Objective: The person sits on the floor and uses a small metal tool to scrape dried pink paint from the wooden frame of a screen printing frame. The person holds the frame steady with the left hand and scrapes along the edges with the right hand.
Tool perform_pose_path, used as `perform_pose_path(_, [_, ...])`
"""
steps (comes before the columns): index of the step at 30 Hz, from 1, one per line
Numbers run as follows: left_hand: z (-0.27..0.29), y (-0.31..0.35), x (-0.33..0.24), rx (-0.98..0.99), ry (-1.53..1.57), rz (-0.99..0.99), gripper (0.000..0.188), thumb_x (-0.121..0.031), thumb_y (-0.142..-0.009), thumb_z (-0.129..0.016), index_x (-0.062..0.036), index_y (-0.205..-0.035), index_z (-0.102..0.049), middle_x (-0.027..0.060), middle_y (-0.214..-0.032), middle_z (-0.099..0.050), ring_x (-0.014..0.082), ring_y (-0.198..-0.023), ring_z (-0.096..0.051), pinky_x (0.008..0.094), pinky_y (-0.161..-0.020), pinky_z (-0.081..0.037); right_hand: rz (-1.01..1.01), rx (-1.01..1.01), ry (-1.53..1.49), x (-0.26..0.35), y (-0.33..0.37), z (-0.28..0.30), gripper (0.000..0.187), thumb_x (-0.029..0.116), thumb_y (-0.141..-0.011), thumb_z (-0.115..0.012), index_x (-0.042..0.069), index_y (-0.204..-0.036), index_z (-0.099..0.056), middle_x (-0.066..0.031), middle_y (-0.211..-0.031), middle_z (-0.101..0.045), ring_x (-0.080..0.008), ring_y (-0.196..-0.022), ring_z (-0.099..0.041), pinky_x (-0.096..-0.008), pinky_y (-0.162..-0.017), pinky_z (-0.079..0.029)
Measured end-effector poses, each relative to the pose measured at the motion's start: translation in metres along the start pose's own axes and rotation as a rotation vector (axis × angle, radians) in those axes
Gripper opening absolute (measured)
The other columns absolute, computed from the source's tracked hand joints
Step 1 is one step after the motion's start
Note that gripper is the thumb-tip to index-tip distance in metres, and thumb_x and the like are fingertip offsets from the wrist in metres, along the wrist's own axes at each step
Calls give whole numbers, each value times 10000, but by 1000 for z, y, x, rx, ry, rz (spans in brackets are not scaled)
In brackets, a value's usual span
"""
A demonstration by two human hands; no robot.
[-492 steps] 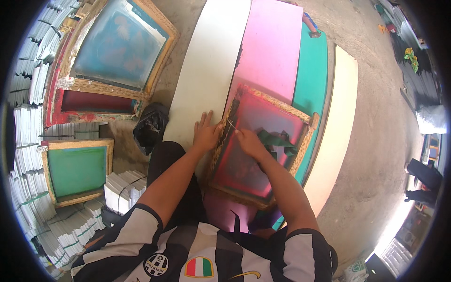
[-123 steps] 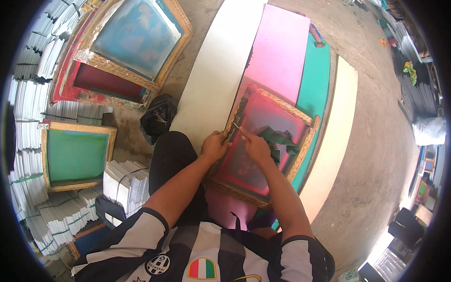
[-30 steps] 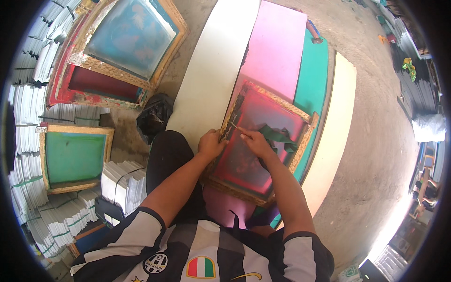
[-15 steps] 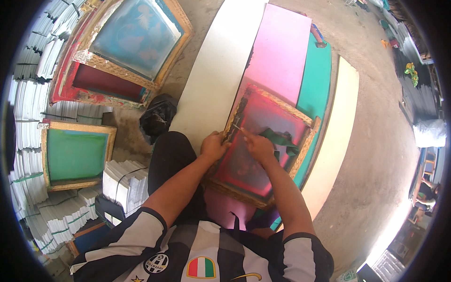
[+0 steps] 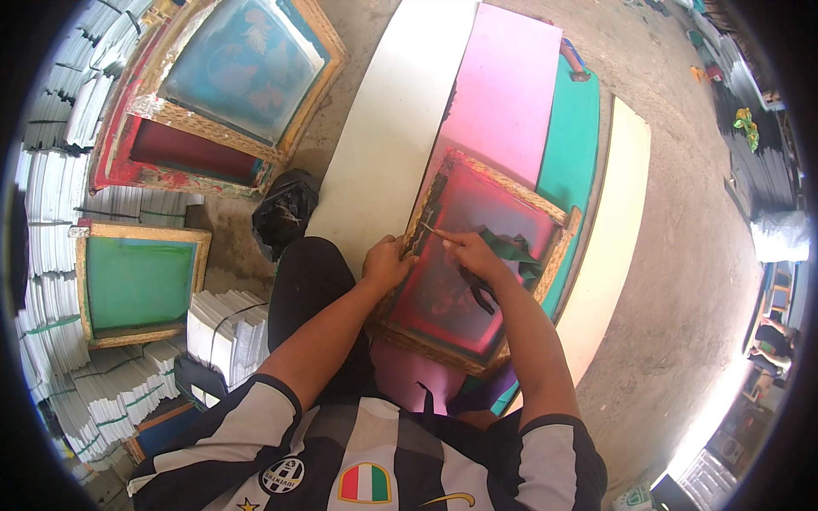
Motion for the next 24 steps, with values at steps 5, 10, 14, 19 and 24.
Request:
perform_pose_path(5, [0, 0, 3, 6, -4, 3, 460, -336, -873, -800, -93, -1251, -703, 166, -1039, -678, 397, -998, -692, 502, -881, -546, -240, 28, -203, 3, 12, -6, 427, 295, -1085, -580, 244, -1510, -591, 54, -652, -400, -60, -515, -357, -252, -437, -310])
perform_pose_path(10, [1, 0, -1, 12, 12, 4, 457, -330, -869, -806, -91, -1246, -705, 165, -1039, -677, 392, -1000, -692, 500, -883, -544, -250, 56, -277, -26, 6, -8, 438, 335, -1075, -579, 276, -1509, -585, -24, -639, -522, -162, -522, -526, -327, -468, -435])
perform_pose_path(14, [2, 0, -2, 11, 28, 7, 451, -333, -861, -816, -71, -1214, -716, 166, -1041, -674, 389, -996, -693, 497, -879, -544, 350, -393, 493, 3, 8, -8, 446, 354, -1046, -583, 327, -1492, -582, -169, -874, -710, -360, -802, -708, -458, -718, -551])
perform_pose_path(19, [3, 3, 5, 5, 21, 34, 419, -330, -854, -824, -60, -1160, -730, 165, -1038, -674, 386, -985, -695, 498, -869, -545, 85, -351, 566, 22, 14, -15, 399, 343, -1040, -575, 304, -1433, -638, -214, -1048, -737, -403, -960, -716, -479, -828, -556])
perform_pose_path(24, [0, 1, -3, -17, 23, -15, 430, -325, -854, -823, -73, -1186, -719, 164, -1029, -675, 395, -984, -691, 502, -867, -544, 175, -224, 156, -16, -9, -8, 415, 358, -1078, -559, 224, -1466, -617, -84, -791, -657, -213, -655, -594, -349, -616, -465])
Point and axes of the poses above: each hand's wrist, its own y-axis away from the middle knuckle, its own z-axis out of the back of the hand, x = y × z, the point moved 8 cm from there along -y, towards the middle knuckle
